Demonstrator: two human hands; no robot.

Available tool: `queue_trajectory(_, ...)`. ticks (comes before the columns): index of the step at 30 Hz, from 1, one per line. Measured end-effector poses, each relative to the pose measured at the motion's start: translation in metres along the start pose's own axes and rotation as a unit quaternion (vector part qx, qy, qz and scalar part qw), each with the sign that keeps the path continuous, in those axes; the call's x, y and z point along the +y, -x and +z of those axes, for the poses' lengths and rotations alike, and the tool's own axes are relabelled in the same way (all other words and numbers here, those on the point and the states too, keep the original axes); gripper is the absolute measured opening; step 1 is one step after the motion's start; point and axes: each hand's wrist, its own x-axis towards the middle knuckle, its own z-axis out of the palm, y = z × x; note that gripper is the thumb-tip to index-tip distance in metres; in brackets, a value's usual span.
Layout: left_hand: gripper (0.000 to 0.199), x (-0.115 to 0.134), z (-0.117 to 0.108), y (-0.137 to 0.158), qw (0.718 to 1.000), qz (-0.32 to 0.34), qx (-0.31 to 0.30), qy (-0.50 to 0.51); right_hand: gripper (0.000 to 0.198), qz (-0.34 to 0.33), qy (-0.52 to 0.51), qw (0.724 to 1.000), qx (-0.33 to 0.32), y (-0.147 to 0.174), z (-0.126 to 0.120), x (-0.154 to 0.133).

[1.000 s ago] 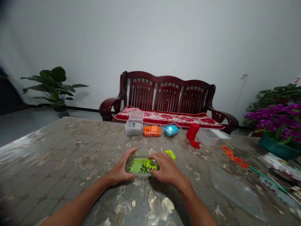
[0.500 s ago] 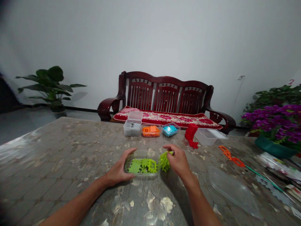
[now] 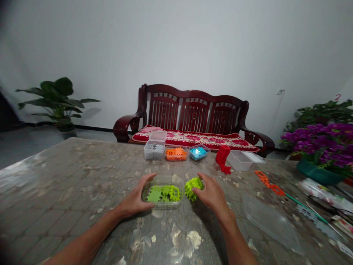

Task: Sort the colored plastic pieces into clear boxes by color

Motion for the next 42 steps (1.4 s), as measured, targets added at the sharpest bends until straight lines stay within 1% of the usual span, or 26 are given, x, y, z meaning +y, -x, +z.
queue_trajectory(4,0.096,0.0,0.001,0.0,1.0,0.003,-0.006,0.002,0.067,0.008,-0.003,1.0,0.005,0.002,0.011,-0.002)
queue_trajectory(7,0.095,0.0,0.001,0.0,1.0,0.01,-0.004,0.006,0.064,-0.015,-0.008,1.0,0.023,0.005,0.019,-0.003)
queue_trajectory(10,0.095,0.0,0.001,0.0,1.0,0.016,-0.003,0.007,0.062,-0.033,-0.005,0.998,0.044,0.005,0.021,-0.006)
queue_trajectory(14,0.095,0.0,0.002,-0.001,1.0,0.017,-0.002,0.005,0.06,-0.034,0.005,0.997,0.069,0.002,0.021,-0.012)
queue_trajectory(18,0.095,-0.001,0.002,-0.002,1.0,0.015,-0.002,0.008,0.063,-0.054,0.002,0.998,0.039,0.002,0.024,-0.016)
queue_trajectory(21,0.096,-0.001,0.003,-0.002,1.0,0.012,0.0,0.011,0.065,-0.064,0.005,0.998,0.029,0.006,0.023,-0.016)
queue_trajectory(26,0.097,-0.001,0.003,-0.002,1.0,0.015,0.001,0.013,0.059,-0.036,0.037,0.997,0.062,0.011,0.014,-0.015)
queue_trajectory(31,0.097,-0.001,0.003,-0.002,1.0,0.014,-0.002,0.004,0.055,-0.031,0.045,0.996,0.077,0.013,0.01,-0.016)
queue_trajectory(34,0.097,0.0,0.002,-0.001,1.0,0.016,-0.002,0.004,0.057,-0.022,0.022,0.995,0.098,0.012,0.009,-0.017)
queue_trajectory(36,0.098,0.0,0.002,-0.001,1.0,0.019,-0.001,0.005,0.059,-0.019,-0.024,0.994,0.108,0.012,0.009,-0.02)
queue_trajectory(38,0.099,0.0,0.003,0.0,1.0,0.02,-0.001,0.007,0.061,-0.025,-0.088,0.992,0.091,0.012,0.01,-0.028)
queue_trajectory(40,0.1,0.0,0.004,0.0,1.0,0.021,0.0,0.007,0.062,-0.041,-0.14,0.988,0.048,0.013,0.012,-0.04)
queue_trajectory(42,0.101,-0.001,0.005,-0.001,1.0,0.021,0.0,0.007,0.063,-0.069,-0.157,0.985,0.0,0.014,0.016,-0.057)
